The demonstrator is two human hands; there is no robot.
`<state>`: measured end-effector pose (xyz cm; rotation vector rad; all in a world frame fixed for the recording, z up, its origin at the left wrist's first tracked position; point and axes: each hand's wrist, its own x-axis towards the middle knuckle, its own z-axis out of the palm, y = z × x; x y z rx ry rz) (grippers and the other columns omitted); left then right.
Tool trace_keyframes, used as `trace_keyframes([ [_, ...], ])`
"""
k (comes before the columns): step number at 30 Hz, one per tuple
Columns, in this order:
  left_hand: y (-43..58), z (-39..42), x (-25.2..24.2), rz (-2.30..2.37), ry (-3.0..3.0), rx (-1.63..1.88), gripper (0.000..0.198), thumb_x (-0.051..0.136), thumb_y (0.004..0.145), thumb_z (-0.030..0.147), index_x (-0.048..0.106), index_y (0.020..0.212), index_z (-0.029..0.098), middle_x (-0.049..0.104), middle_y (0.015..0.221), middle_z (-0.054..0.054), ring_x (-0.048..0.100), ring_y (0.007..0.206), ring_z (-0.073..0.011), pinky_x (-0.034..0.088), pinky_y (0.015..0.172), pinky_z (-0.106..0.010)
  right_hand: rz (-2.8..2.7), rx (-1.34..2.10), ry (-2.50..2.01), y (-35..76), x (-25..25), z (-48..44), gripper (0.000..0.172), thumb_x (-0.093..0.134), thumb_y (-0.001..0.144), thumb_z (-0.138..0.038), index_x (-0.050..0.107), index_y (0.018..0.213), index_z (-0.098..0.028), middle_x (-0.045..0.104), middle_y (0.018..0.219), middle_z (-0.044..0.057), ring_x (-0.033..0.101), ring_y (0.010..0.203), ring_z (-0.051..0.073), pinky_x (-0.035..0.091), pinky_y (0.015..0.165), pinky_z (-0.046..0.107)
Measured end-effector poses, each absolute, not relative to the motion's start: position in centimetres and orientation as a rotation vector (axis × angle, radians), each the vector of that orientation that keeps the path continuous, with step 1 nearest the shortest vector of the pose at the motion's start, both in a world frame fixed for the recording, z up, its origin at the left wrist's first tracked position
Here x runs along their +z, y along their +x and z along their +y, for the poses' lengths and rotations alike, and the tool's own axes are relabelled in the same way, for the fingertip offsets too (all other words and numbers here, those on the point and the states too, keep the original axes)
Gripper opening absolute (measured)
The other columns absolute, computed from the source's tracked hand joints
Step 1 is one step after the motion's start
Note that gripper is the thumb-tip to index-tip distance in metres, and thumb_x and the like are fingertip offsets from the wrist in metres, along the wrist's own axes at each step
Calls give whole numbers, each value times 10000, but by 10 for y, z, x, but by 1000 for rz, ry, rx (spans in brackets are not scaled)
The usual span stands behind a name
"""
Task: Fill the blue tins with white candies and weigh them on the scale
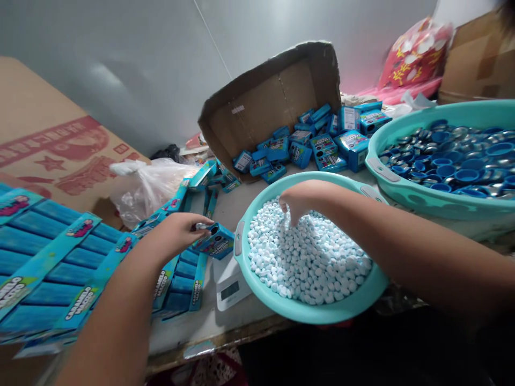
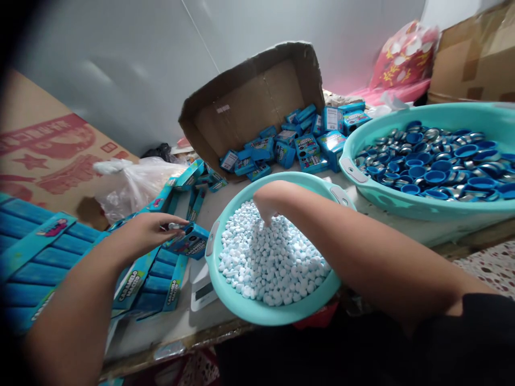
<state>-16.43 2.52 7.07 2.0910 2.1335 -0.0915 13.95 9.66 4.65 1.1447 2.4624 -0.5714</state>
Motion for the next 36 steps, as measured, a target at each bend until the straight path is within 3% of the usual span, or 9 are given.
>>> trace_keyframes([
  [14,-164,18,78,1987,1971,50,456,701,693,571,757,1007,246,783,973,-74,732,948,-284,602,813,-369,2484,-573,1140,140,50,95,644,816,806,-279,637,1405,-123,771,1072,116,683,1010,330,493,837,403],
  [21,-166,20,73,1972,1986,133,555,711,696,592,731,1112,225,782,1027,-87,723,906,-262,613,813,-383,2458,-575,1160,140,51,96,639,804,805,-272,635,1404,-131,765,1090,113,685,1007,321,492,859,404],
  [28,-159,17,67,2017,2057,234,472,692,750,567,740,1029,189,773,940,-87,714,856,-250,598,761,-356,2464,-581,1157,142,50,97,614,797,814,-298,643,1388,-144,762,1086,102,676,1019,313,488,851,390],
  [36,-149,14,59,2054,2076,294,411,672,792,541,747,984,185,776,999,-78,718,891,-240,593,820,-334,2483,-586,1163,142,47,98,595,786,833,-339,657,1377,-135,757,1114,121,678,1004,315,488,832,389],
])
